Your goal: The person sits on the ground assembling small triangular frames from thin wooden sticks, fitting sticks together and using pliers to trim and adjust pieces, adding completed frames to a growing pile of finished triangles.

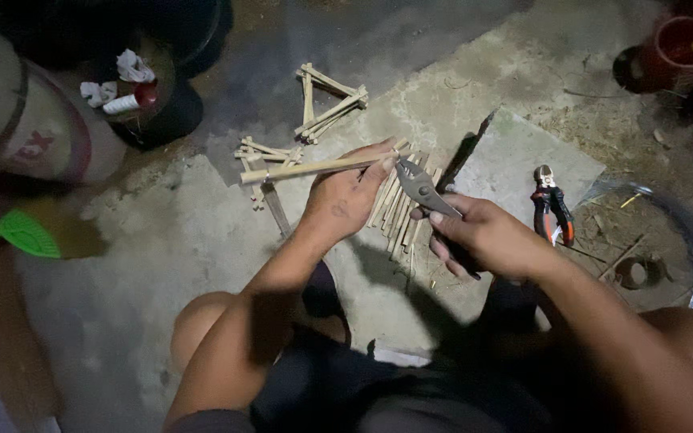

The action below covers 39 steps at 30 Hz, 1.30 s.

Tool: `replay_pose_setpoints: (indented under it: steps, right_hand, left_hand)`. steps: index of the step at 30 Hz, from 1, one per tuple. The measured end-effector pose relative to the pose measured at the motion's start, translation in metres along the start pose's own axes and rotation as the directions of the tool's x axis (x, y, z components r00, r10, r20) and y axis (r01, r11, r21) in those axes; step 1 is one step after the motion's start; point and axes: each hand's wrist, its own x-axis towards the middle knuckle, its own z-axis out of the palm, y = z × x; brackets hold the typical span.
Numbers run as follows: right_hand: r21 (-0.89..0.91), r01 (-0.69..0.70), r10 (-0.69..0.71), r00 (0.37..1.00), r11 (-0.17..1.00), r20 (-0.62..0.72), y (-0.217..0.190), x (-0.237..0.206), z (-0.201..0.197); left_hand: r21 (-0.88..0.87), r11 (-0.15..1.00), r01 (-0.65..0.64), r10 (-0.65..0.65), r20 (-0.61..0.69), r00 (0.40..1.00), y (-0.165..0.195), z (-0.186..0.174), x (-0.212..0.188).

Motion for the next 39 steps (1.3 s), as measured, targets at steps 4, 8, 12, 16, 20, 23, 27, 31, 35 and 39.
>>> replay_pose_setpoints:
  steps: [4, 8, 12, 16, 20, 23, 27, 31, 35, 39]
  right_hand:
    - [-0.308, -0.084, 0.038, 0.988, 0.948, -0.151, -0.003, -0.006, 0.004]
    - [-0.867, 0.071, -0.451, 0.873, 0.494, -0.186, -0.003, -0.016, 0.012]
    - [-0.941, -0.027, -0.526, 0.824, 0.338, -0.213, -0.008, -0.021, 0.02]
    - [-0.945, -0.136, -0.454, 0.851, 0.298, -0.265, -0.016, -0.022, 0.027]
    - [-0.933, -0.122, -0.446, 0.853, 0.337, -0.272, -0.018, -0.023, 0.031]
    - [-0.936, -0.103, -0.474, 0.84, 0.337, -0.263, -0.018, -0.023, 0.031]
    - [-0.924, -0.136, -0.434, 0.852, 0.357, -0.293, -0.019, -0.021, 0.03]
    - [-0.919, -0.115, -0.415, 0.866, 0.377, -0.279, -0.019, -0.022, 0.03]
    - [-0.918, -0.11, -0.416, 0.866, 0.381, -0.277, -0.02, -0.021, 0.029]
    - [-0.922, -0.133, -0.396, 0.874, 0.364, -0.282, -0.021, -0.02, 0.027]
  left_hand:
    - [0.024, 1.0, -0.014, 0.014, -0.014, 1.0, 0.002, 0.0, 0.002]
    - [0.009, 1.0, -0.021, 0.021, -0.013, 1.0, 0.004, 0.0, 0.001]
    - [0.058, 0.998, 0.037, -0.036, -0.015, 0.999, 0.009, 0.002, -0.001]
    - [0.114, 0.991, 0.075, -0.075, -0.004, 0.997, 0.013, 0.002, 0.0]
    - [0.12, 0.991, 0.054, -0.053, -0.016, 0.998, 0.014, 0.003, -0.005]
    - [0.101, 0.995, 0.024, -0.023, -0.007, 1.0, 0.014, 0.004, -0.006]
    - [0.118, 0.993, -0.029, 0.029, 0.0, 1.0, 0.013, 0.004, -0.005]
    - [0.134, 0.99, -0.046, 0.047, -0.004, 0.999, 0.013, 0.003, -0.008]
    - [0.131, 0.99, -0.06, 0.061, -0.007, 0.998, 0.012, 0.004, -0.008]
    - [0.153, 0.987, -0.045, 0.045, 0.002, 0.999, 0.012, 0.004, -0.006]
